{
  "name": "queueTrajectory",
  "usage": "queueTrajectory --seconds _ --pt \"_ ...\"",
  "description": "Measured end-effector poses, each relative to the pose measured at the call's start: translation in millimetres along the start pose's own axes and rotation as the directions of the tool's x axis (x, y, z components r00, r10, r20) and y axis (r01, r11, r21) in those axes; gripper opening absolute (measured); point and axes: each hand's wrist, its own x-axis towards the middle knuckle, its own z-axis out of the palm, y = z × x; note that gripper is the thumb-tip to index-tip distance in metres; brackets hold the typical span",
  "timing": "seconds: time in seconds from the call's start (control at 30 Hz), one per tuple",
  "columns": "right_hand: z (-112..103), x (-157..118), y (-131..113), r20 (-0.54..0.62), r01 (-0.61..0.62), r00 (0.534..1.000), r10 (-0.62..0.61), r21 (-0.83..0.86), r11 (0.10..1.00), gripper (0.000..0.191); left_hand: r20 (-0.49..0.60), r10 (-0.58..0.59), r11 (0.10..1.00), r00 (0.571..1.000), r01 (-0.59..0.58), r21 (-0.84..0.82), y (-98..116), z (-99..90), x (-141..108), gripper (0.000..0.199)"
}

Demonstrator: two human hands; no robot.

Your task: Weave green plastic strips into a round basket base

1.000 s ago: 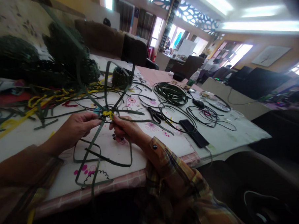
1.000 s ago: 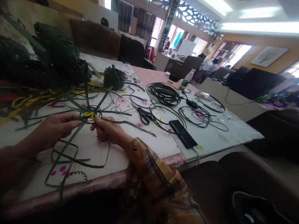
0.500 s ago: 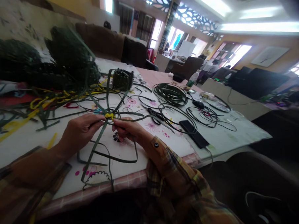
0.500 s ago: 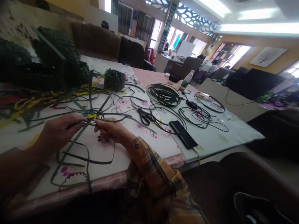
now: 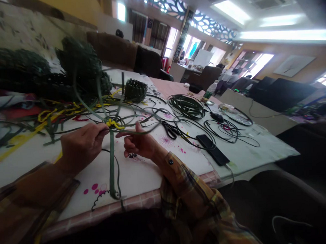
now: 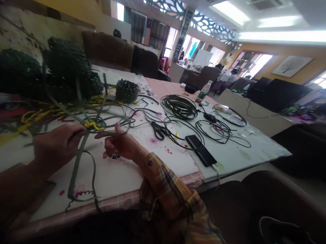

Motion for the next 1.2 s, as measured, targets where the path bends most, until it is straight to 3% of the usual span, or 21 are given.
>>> queueTrajectory --seconds 0.1,0.2,0.4,0.53,0.73,0.9,1.1,1.2 --pt "2.8 4.6 6.2 -0.035 0.062 0.998 -0.061 0.019 0.998 0.050 0.012 -0.114 0.993 0.993 0.114 -0.012 0.8 -6.0 3.1 0.029" --pt "4.7 7.6 13.6 -0.037 0.069 0.997 -0.068 0.035 0.997 0.043 0.020 -0.152 0.988 0.988 0.152 0.004 6.9 -6.9 4.2 0.026" --pt "18.4 6.3 15.9 -0.119 0.021 0.993 -0.006 0.128 0.992 0.048 0.106 -0.033 0.997 0.994 0.025 0.072 18.0 4.2 -5.5 0.036" --pt "30.4 2.9 14.2 -0.220 0.005 0.975 0.043 0.215 0.977 0.038 0.128 -0.005 0.998 0.992 -0.003 0.067 23.5 7.4 -8.8 0.036" --pt "37.3 1.6 14.3 -0.259 -0.032 0.960 0.106 0.274 0.961 0.040 0.132 0.005 1.000 0.991 -0.009 0.028 27.7 9.1 -11.5 0.035" --pt "38.2 2.2 19.4 -0.335 0.037 0.941 0.051 0.251 0.967 0.041 0.128 -0.046 0.993 0.991 0.060 -0.105 23.1 17.6 -14.6 0.034" --pt "34.2 2.6 17.3 -0.413 0.097 0.911 -0.007 0.196 0.976 0.051 0.204 -0.265 0.916 0.943 0.312 -0.253 17.5 22.3 -15.2 0.041" --pt "30.9 1.8 14.0 -0.423 0.070 0.906 0.009 0.169 0.983 0.053 0.240 -0.226 0.898 0.944 0.298 -0.325 18.5 17.4 -11.0 0.034"
